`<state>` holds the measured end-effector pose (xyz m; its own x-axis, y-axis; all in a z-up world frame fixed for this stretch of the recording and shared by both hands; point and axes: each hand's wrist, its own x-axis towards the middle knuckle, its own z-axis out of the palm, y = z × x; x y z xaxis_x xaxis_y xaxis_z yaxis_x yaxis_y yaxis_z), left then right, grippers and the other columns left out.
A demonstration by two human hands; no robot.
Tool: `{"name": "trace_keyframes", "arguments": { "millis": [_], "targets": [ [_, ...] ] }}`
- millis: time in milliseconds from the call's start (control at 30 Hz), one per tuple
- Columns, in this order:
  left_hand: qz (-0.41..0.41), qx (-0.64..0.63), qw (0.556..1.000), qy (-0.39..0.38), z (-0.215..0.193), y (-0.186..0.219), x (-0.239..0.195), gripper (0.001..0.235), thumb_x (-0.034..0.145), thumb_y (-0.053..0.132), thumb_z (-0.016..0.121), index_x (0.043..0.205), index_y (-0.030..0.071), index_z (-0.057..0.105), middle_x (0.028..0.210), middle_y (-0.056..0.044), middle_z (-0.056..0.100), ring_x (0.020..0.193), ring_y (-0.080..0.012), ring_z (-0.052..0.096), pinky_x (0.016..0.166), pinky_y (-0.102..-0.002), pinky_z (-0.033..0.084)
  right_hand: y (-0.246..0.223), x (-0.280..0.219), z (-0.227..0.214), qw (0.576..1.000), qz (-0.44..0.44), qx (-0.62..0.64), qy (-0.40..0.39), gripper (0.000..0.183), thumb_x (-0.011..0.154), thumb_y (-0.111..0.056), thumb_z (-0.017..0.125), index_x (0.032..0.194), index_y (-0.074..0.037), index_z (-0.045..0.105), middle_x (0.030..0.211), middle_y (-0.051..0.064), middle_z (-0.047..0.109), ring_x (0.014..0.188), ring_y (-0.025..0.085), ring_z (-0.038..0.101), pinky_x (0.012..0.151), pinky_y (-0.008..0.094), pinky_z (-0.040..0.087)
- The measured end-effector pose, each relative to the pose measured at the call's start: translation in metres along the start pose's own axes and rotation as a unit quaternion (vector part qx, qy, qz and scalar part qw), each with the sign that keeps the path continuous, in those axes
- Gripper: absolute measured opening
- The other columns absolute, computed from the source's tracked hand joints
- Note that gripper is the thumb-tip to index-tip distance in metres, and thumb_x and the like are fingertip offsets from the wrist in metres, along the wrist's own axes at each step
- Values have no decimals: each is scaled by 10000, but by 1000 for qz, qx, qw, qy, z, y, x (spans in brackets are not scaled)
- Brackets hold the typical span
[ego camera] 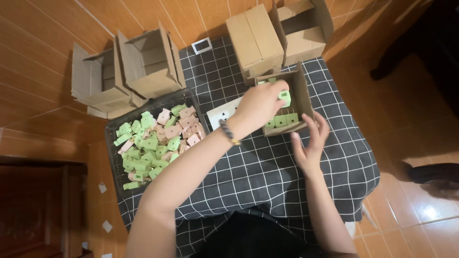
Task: The person assembles electrical plugs by hand by taking green and pink plug components from a tray, testing them against a white wall outlet fixture, and then placing the finished plugs into cardboard boxes.
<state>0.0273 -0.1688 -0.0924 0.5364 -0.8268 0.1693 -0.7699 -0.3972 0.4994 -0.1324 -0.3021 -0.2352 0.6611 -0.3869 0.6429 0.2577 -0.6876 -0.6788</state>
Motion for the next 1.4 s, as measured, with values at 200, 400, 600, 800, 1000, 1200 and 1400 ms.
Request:
{"name": "trace_keyframes", "arguments": {
  "millis": [200,400,600,800,1000,1200,1400],
  "targets": [
    [16,90,996,-18,59,-17,33,160,982,84,616,1132,38,644,947,-212,732,861,-356,775,735,-467,646,0,3,-1,999,13,36,4,432,1038,-309,653,1382,-55,593,1458,240,472,1375,456,462,1150,600,348],
    [4,166,986,-12,68,-16,53,152,983,30,564,1083,-16,669,837,-198,730,808,-376,768,709,-498,636,0,3,1,999,16,30,10,491,976,-323,728,1370,-63,592,1454,264,476,1391,472,469,1141,622,353],
    [-13,209,978,-4,99,-51,85,166,965,65,532,1007,1,679,764,-171,723,766,-366,761,629,-490,623,2,3,4,999,6,31,18,499,957,-294,750,1362,-50,593,1440,275,493,1375,482,496,1118,629,379],
    [58,291,947,124,120,-66,91,85,891,55,627,840,37,692,693,-119,679,716,-322,728,581,-419,611,2,3,4,999,5,32,16,485,957,-262,745,1364,-47,591,1435,268,491,1343,459,513,1111,624,394],
    [130,348,921,119,115,-62,89,37,795,92,755,796,55,756,745,-119,656,805,-300,689,612,-438,598,3,3,6,999,5,32,23,496,952,-236,757,1375,-39,590,1431,269,492,1346,456,508,1103,629,400],
    [89,364,927,11,147,-90,113,174,873,68,658,729,71,754,661,-110,629,634,-294,656,553,-425,547,2,5,5,999,0,38,17,510,930,-201,775,1380,-48,590,1422,256,490,1343,444,508,1103,614,408],
    [63,336,939,45,144,-87,117,194,848,34,642,700,102,750,627,-88,647,634,-289,706,540,-445,545,7,5,4,999,-5,36,11,531,922,-192,781,1392,-43,583,1424,261,480,1335,448,502,1099,613,405]
  ]
}}
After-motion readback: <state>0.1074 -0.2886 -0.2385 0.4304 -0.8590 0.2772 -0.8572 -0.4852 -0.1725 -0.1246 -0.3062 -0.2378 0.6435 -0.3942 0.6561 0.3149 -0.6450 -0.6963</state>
